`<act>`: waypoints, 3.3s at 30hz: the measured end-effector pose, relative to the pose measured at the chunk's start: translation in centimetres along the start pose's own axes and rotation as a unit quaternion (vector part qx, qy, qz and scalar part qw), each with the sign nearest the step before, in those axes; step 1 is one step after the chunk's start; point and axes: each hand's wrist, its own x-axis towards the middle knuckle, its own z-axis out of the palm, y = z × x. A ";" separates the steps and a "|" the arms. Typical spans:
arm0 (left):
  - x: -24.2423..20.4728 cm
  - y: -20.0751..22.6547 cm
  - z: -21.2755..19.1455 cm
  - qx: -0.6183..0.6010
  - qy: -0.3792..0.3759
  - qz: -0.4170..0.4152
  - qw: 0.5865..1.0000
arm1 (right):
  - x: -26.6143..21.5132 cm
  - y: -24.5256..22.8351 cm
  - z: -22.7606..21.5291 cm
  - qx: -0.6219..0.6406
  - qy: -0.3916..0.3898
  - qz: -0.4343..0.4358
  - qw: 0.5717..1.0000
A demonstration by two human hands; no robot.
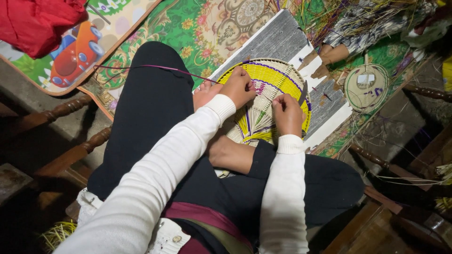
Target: Weaving colored threads into a circular frame to create a lettered pattern.
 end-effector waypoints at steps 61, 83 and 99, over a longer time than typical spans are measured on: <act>0.0 0.8 -0.9 0.049 -0.060 -0.022 0.997 | 1.8 0.7 -0.9 0.067 0.011 -0.007 0.998; -0.5 0.7 -0.2 0.073 -0.084 -0.103 0.988 | 2.0 0.3 0.4 0.002 -0.015 0.010 1.000; -0.4 3.4 -0.9 0.047 -0.141 -0.142 0.979 | 1.9 -0.7 -0.9 0.110 -0.020 0.013 0.994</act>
